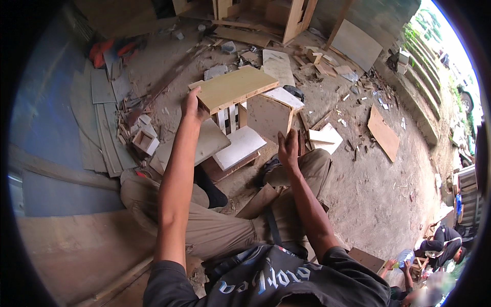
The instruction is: The person sits on the floor and uses a hand saw to cut a white rectangular board, then assembles the cut pieces into a small wooden frame structure. The person uses a hammer to secure the joints of the assembled frame.
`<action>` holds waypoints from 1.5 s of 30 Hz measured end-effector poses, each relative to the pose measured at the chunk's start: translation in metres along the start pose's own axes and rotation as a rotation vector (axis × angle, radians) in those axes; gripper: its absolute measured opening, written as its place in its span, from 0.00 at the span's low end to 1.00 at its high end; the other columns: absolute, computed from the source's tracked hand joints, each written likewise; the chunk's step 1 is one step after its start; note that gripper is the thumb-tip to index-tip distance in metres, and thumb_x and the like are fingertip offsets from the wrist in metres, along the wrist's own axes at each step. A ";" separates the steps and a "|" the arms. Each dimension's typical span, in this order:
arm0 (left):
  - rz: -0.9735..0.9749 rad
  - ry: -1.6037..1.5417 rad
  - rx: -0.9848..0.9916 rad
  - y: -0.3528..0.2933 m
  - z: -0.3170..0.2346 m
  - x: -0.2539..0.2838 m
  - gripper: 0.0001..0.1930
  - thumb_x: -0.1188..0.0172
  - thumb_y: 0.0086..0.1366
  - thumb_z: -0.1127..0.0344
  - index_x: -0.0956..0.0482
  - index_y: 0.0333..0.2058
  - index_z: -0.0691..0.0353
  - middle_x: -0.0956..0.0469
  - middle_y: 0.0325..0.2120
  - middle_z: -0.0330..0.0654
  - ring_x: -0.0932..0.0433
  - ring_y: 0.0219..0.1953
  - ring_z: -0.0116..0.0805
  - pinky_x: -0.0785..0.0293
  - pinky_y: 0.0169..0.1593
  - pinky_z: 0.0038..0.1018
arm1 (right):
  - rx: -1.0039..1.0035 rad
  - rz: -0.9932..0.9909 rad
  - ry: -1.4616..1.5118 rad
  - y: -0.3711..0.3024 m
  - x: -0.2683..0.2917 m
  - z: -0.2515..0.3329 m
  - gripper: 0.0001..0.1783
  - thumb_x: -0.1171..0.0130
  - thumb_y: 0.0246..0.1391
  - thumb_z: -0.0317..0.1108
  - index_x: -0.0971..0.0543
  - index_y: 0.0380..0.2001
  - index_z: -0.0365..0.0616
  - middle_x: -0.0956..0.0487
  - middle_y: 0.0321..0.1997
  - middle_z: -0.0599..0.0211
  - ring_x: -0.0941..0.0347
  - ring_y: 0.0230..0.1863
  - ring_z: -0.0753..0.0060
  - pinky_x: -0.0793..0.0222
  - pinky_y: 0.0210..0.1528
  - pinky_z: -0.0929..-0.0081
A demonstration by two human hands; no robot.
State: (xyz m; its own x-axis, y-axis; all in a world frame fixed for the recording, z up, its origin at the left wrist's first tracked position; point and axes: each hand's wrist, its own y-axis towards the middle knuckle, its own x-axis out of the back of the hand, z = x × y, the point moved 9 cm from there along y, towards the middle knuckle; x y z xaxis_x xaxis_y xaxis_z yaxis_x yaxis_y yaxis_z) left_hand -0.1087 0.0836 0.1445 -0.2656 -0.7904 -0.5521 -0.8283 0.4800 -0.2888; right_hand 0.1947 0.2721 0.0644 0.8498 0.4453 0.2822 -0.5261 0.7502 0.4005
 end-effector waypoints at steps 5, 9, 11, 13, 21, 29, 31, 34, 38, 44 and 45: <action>0.013 0.072 0.036 0.026 0.011 0.036 0.24 0.39 0.63 0.55 0.27 0.52 0.65 0.24 0.48 0.45 0.22 0.48 0.37 0.25 0.51 0.33 | 0.093 -0.085 0.035 -0.006 -0.017 0.019 0.11 0.45 0.64 0.29 0.31 0.45 0.34 0.26 0.38 0.49 0.28 0.38 0.55 0.32 0.42 0.63; 0.029 0.132 0.015 0.065 0.005 0.065 0.23 0.39 0.63 0.54 0.26 0.51 0.62 0.23 0.46 0.42 0.22 0.46 0.35 0.25 0.50 0.32 | 0.034 -0.087 -0.018 -0.004 -0.039 0.012 0.12 0.46 0.64 0.28 0.31 0.47 0.33 0.25 0.41 0.44 0.26 0.41 0.49 0.31 0.43 0.61; -0.002 0.143 0.014 0.062 0.002 0.067 0.21 0.40 0.64 0.52 0.25 0.49 0.61 0.22 0.43 0.40 0.22 0.44 0.32 0.24 0.47 0.29 | 0.096 -0.108 -0.020 0.002 -0.044 0.017 0.13 0.46 0.64 0.28 0.31 0.48 0.33 0.24 0.42 0.42 0.25 0.41 0.46 0.30 0.43 0.60; 0.014 0.188 0.028 0.080 -0.002 0.086 0.20 0.42 0.66 0.52 0.25 0.49 0.61 0.21 0.41 0.39 0.21 0.42 0.31 0.23 0.45 0.28 | 0.132 -0.109 -0.009 0.011 -0.054 0.027 0.15 0.45 0.63 0.29 0.31 0.49 0.33 0.23 0.42 0.41 0.24 0.41 0.43 0.30 0.42 0.59; 0.011 0.122 0.061 0.109 -0.006 0.114 0.17 0.47 0.69 0.54 0.24 0.47 0.61 0.21 0.40 0.39 0.20 0.39 0.30 0.20 0.41 0.28 | 0.060 -0.049 -0.101 0.026 -0.095 0.044 0.16 0.43 0.63 0.33 0.31 0.49 0.35 0.23 0.36 0.44 0.24 0.36 0.44 0.30 0.38 0.56; 0.035 0.034 0.067 0.102 -0.009 0.127 0.15 0.48 0.69 0.56 0.24 0.46 0.60 0.20 0.39 0.39 0.19 0.37 0.30 0.21 0.33 0.22 | 0.019 -0.081 -0.125 0.022 -0.063 0.052 0.15 0.42 0.62 0.32 0.32 0.47 0.36 0.26 0.31 0.52 0.28 0.30 0.58 0.32 0.34 0.62; 0.061 0.086 0.086 0.100 -0.006 0.124 0.15 0.49 0.70 0.56 0.25 0.46 0.60 0.20 0.39 0.39 0.19 0.37 0.28 0.21 0.33 0.22 | 0.136 -0.140 -0.080 0.026 -0.055 0.067 0.14 0.41 0.62 0.33 0.31 0.45 0.37 0.34 0.23 0.65 0.40 0.24 0.75 0.41 0.26 0.69; 0.102 0.062 0.047 0.107 -0.013 0.134 0.16 0.50 0.70 0.56 0.25 0.46 0.61 0.20 0.39 0.39 0.19 0.38 0.29 0.20 0.34 0.23 | 0.057 -0.099 -0.077 0.036 -0.059 0.065 0.15 0.41 0.62 0.32 0.32 0.45 0.37 0.32 0.22 0.63 0.40 0.22 0.76 0.40 0.25 0.70; 0.039 -0.013 0.048 0.109 -0.008 0.131 0.18 0.49 0.70 0.55 0.26 0.47 0.63 0.20 0.39 0.41 0.18 0.37 0.31 0.19 0.34 0.25 | 0.096 -0.013 -0.122 0.046 -0.043 0.070 0.16 0.40 0.62 0.32 0.32 0.47 0.38 0.31 0.21 0.64 0.40 0.21 0.74 0.41 0.24 0.70; 0.032 0.015 0.026 0.104 -0.013 0.130 0.18 0.52 0.70 0.57 0.26 0.48 0.65 0.20 0.41 0.43 0.18 0.38 0.34 0.19 0.36 0.26 | 0.153 0.014 -0.173 0.053 -0.035 0.075 0.16 0.38 0.60 0.32 0.31 0.46 0.38 0.33 0.24 0.66 0.43 0.23 0.75 0.44 0.25 0.73; 0.019 -0.005 0.030 0.103 -0.012 0.127 0.17 0.52 0.70 0.57 0.26 0.48 0.65 0.20 0.41 0.43 0.18 0.38 0.34 0.19 0.36 0.26 | 0.173 0.000 -0.158 0.052 -0.035 0.077 0.16 0.38 0.60 0.32 0.31 0.46 0.38 0.33 0.24 0.65 0.43 0.23 0.75 0.44 0.25 0.73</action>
State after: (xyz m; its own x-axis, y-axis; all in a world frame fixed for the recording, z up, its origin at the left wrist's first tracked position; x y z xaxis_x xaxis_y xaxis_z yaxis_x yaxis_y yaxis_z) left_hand -0.2339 0.0278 0.0541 -0.2782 -0.7794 -0.5614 -0.8082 0.5058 -0.3017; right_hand 0.1347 0.2584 0.1423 0.8411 0.3527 0.4101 -0.5355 0.6495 0.5398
